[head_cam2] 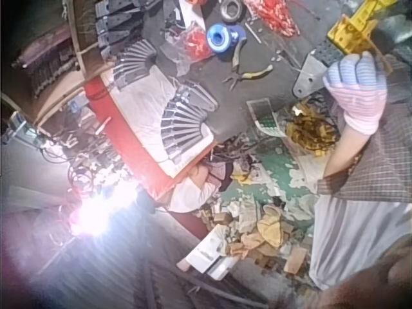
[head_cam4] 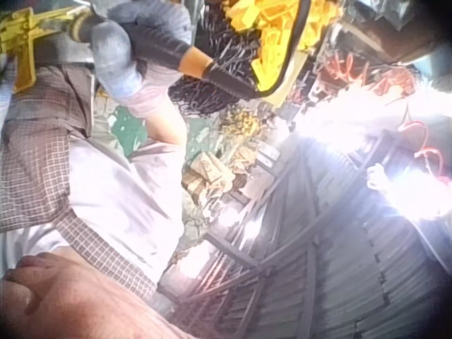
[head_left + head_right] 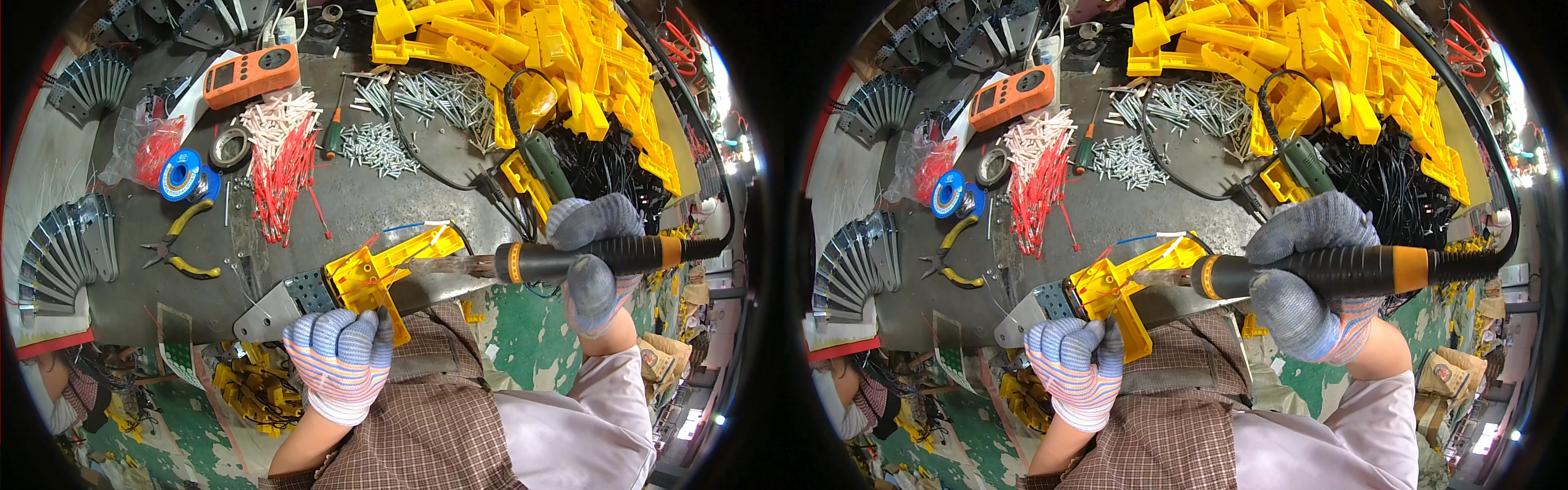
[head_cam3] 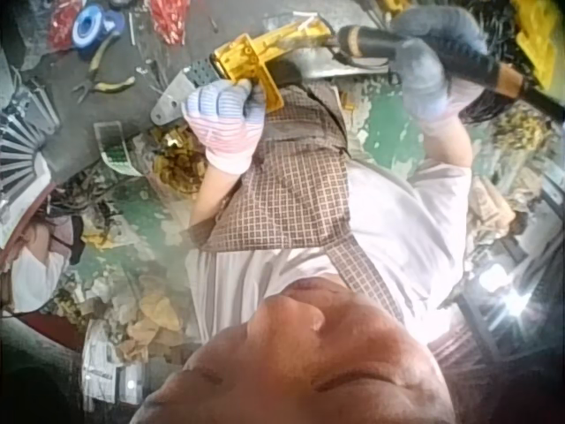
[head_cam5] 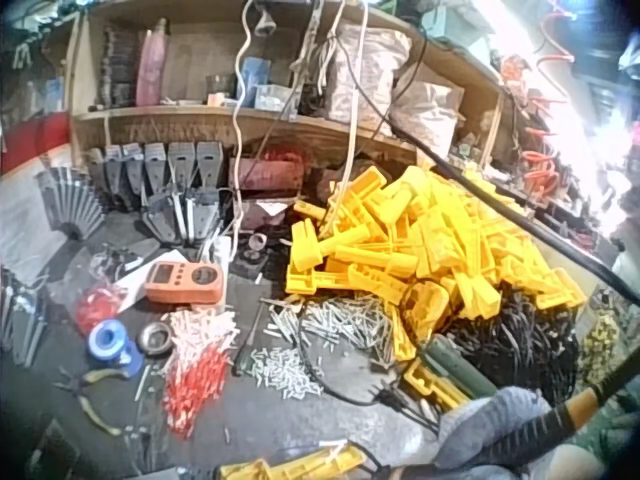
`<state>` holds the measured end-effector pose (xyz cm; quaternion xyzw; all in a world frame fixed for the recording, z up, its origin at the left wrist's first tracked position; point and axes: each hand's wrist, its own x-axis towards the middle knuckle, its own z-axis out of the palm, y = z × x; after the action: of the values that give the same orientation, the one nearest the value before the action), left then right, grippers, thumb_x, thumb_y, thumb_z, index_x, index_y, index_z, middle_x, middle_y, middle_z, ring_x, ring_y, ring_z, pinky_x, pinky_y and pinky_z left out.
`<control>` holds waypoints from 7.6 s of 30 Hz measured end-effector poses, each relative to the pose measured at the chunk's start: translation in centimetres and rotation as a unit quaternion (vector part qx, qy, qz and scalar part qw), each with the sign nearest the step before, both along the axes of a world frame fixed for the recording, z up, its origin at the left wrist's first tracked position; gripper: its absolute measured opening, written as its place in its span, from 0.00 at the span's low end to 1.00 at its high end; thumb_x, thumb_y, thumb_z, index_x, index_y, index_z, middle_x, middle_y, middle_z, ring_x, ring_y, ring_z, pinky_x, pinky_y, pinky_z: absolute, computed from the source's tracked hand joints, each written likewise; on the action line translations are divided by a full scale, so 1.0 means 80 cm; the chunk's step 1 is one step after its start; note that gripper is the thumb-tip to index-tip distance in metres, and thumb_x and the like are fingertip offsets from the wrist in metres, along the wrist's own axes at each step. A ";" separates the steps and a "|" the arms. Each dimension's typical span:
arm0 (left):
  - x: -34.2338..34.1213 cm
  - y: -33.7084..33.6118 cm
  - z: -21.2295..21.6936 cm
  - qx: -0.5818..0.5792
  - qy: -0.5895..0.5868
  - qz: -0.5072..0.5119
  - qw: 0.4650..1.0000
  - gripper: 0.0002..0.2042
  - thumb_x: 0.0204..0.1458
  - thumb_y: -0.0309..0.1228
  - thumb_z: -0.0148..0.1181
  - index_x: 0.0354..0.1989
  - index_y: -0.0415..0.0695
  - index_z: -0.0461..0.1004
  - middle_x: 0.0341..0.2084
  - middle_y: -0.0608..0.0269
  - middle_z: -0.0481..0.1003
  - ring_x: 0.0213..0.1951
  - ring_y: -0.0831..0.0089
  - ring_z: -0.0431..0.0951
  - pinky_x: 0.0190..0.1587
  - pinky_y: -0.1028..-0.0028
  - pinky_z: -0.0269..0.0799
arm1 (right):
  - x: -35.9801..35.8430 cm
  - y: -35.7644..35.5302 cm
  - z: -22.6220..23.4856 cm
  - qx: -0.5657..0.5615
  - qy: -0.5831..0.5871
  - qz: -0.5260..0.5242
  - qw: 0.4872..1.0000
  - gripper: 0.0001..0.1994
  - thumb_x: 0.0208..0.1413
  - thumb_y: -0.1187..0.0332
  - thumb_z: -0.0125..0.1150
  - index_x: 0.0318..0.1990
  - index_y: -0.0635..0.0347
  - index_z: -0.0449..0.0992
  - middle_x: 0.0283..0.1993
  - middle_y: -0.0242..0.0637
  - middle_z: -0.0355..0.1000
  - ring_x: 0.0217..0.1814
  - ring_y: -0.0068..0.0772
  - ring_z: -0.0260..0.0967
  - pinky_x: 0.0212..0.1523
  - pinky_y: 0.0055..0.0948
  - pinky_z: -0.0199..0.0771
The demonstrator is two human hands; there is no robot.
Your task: The person assembles internal wiring, a metal heating element, and a circuit board into a yellow plastic handheld housing, securing components with screws. This is done using an electric drill, a soldering iron, and pliers.
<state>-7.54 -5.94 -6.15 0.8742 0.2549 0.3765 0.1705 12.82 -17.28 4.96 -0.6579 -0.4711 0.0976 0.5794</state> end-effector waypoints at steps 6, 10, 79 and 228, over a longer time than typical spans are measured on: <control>0.001 0.000 0.007 -0.002 -0.003 0.001 1.000 0.12 0.38 0.29 0.70 0.30 0.50 0.72 0.28 0.64 0.70 0.31 0.63 0.69 0.37 0.61 0.62 | 0.001 -0.002 0.001 -0.001 0.034 -0.016 0.999 0.14 0.44 0.67 0.68 0.35 0.63 0.71 0.31 0.39 0.71 0.32 0.30 0.71 0.35 0.29 0.74; 0.003 0.001 0.001 -0.004 0.000 -0.003 1.000 0.14 0.36 0.30 0.70 0.31 0.52 0.72 0.29 0.65 0.70 0.33 0.63 0.69 0.38 0.61 0.62 | -0.001 -0.001 0.001 -0.007 0.020 -0.018 1.000 0.14 0.44 0.67 0.68 0.35 0.63 0.71 0.31 0.39 0.71 0.32 0.30 0.71 0.36 0.28 0.74; -0.039 0.087 0.016 -0.020 -0.031 0.059 0.998 0.12 0.54 0.34 0.58 0.43 0.43 0.70 0.49 0.51 0.69 0.55 0.50 0.67 0.57 0.55 0.63 | 0.112 0.225 -0.068 -0.149 -0.372 -0.092 0.912 0.21 0.51 0.69 0.53 0.55 0.60 0.68 0.45 0.49 0.72 0.50 0.51 0.69 0.51 0.43 0.69; 0.082 0.104 -0.002 -0.188 0.167 -0.238 0.938 0.10 0.41 0.23 0.65 0.31 0.42 0.70 0.25 0.51 0.72 0.32 0.49 0.74 0.35 0.61 0.70 | -0.047 0.059 -0.083 0.101 0.448 0.119 0.881 0.21 0.54 0.50 0.59 0.27 0.63 0.71 0.30 0.35 0.66 0.31 0.26 0.61 0.31 0.24 0.61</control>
<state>-0.97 2.37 -6.29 0.9114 0.1301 0.1185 0.3719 9.07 -12.57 -1.70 -0.4208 -0.2437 0.4015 0.7761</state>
